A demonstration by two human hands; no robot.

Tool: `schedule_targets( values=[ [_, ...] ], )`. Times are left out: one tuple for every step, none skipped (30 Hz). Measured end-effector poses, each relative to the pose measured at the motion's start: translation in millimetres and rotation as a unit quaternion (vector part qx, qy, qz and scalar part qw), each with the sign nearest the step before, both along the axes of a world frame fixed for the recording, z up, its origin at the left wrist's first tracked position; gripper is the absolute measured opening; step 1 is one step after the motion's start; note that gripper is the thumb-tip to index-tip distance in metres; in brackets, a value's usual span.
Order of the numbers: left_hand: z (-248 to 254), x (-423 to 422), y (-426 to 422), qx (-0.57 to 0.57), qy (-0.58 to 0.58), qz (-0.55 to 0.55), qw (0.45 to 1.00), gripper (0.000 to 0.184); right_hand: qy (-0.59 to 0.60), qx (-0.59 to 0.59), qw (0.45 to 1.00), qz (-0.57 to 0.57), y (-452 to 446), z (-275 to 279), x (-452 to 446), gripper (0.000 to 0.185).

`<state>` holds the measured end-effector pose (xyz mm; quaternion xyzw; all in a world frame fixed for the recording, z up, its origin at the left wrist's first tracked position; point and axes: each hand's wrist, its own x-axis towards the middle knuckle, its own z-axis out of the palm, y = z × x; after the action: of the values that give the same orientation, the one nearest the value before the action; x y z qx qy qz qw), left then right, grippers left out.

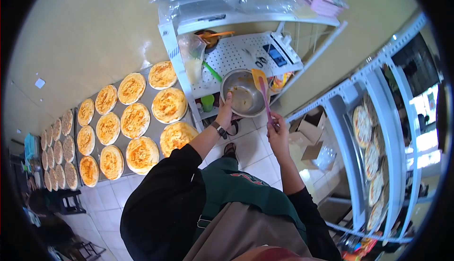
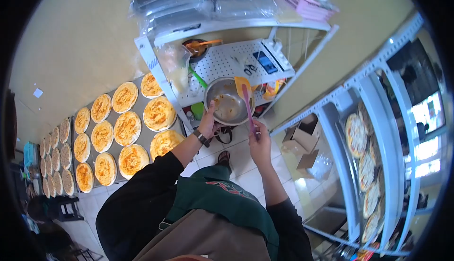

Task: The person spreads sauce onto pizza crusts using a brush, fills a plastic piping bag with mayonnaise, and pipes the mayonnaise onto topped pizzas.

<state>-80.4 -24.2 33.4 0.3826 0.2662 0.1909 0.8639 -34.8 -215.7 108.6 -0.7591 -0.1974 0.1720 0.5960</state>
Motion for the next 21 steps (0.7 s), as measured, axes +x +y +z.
schedule_targets(
  values=[
    [-1.5, 14.7, 13.1, 0.000, 0.006, -0.007, 1.000, 0.065, -0.034, -0.006, 0.999, 0.029, 15.9, -1.3, 23.0, 0.034],
    [-3.7, 28.5, 21.7, -0.003, 0.010, 0.007, 1.000, 0.065, -0.030, -0.009, 0.999, 0.043, 31.4, -8.3, 44.8, 0.034],
    [-1.1, 45.2, 28.8, -0.005, 0.029, 0.039, 0.999, 0.066, -0.066, -0.004, 0.996, 0.066, 48.1, -18.4, 68.9, 0.033],
    [0.9, 61.7, 36.4, -0.007, 0.046, 0.072, 0.996, 0.068, -0.103, 0.003, 0.991, 0.089, 65.7, -29.0, 93.0, 0.032],
    [0.5, 74.7, 44.0, -0.003, 0.032, 0.087, 0.996, 0.072, -0.143, -0.013, 0.985, 0.095, 82.9, -42.0, 115.1, 0.033],
    [-4.1, 88.2, 52.6, -0.006, 0.032, 0.102, 0.994, 0.072, -0.143, -0.014, 0.983, 0.111, 98.5, -46.5, 133.0, 0.033],
    [-9.5, 99.3, 61.1, -0.012, 0.036, 0.114, 0.993, 0.070, -0.180, -0.030, 0.977, 0.114, 113.2, -50.9, 147.5, 0.033],
    [-14.8, 107.4, 67.7, -0.016, 0.042, 0.127, 0.991, 0.068, -0.215, -0.043, 0.969, 0.117, 128.7, -55.7, 158.3, 0.032],
    [0.1, 111.9, 66.5, -0.006, 0.078, 0.172, 0.982, 0.064, -0.192, -0.029, 0.974, 0.115, 143.4, -73.4, 172.7, 0.032],
    [-10.5, 120.4, 71.4, -0.006, 0.081, 0.191, 0.978, 0.064, -0.189, -0.024, 0.973, 0.134, 154.3, -62.6, 173.9, 0.032],
    [-24.6, 128.0, 78.5, 0.079, 0.109, 0.219, 0.966, 0.067, -0.119, -0.059, 0.983, 0.125, 163.4, -50.8, 175.9, 0.030],
    [-40.3, 135.4, 85.4, 0.162, 0.140, 0.248, 0.945, 0.072, -0.051, -0.097, 0.987, 0.121, 174.0, -42.2, 176.3, 0.029],
    [-51.7, 142.1, 91.9, 0.181, 0.194, 0.238, 0.934, 0.072, -0.176, -0.073, 0.970, 0.150, 183.6, -63.4, 189.3, 0.030],
    [-58.9, 146.6, 97.6, 0.194, 0.252, 0.233, 0.919, 0.073, -0.200, -0.026, 0.968, 0.153, 193.2, -74.8, 196.5, 0.029],
    [-55.7, 149.2, 99.4, 0.193, 0.287, 0.223, 0.912, 0.075, -0.219, 0.024, 0.962, 0.160, 202.3, -81.7, 200.6, 0.028],
    [-52.8, 153.1, 99.3, 0.186, 0.322, 0.214, 0.903, 0.078, -0.214, 0.021, 0.959, 0.185, 207.7, -85.6, 210.3, 0.031],
    [-87.9, 167.6, 102.7, 0.332, 0.331, 0.234, 0.852, 0.079, -0.210, 0.018, 0.955, 0.208, 213.1, -89.1, 211.1, 0.035],
    [-122.8, 172.6, 106.7, 0.471, 0.340, 0.240, 0.778, 0.080, -0.215, -0.103, 0.946, 0.221, 209.6, -60.4, 198.5, 0.040],
    [-89.1, 153.3, 100.6, 0.369, 0.337, 0.281, 0.819, 0.079, -0.238, -0.214, 0.914, 0.249, 212.2, -22.9, 184.3, 0.044],
    [-50.0, 150.7, 86.5, 0.282, 0.307, 0.286, 0.863, 0.081, -0.247, -0.207, 0.907, 0.269, 213.9, -28.1, 190.1, 0.044],
    [-48.6, 151.6, 82.9, 0.277, 0.309, 0.306, 0.857, 0.081, -0.307, -0.256, 0.871, 0.285, 218.2, -37.4, 199.5, 0.047]
  ],
)
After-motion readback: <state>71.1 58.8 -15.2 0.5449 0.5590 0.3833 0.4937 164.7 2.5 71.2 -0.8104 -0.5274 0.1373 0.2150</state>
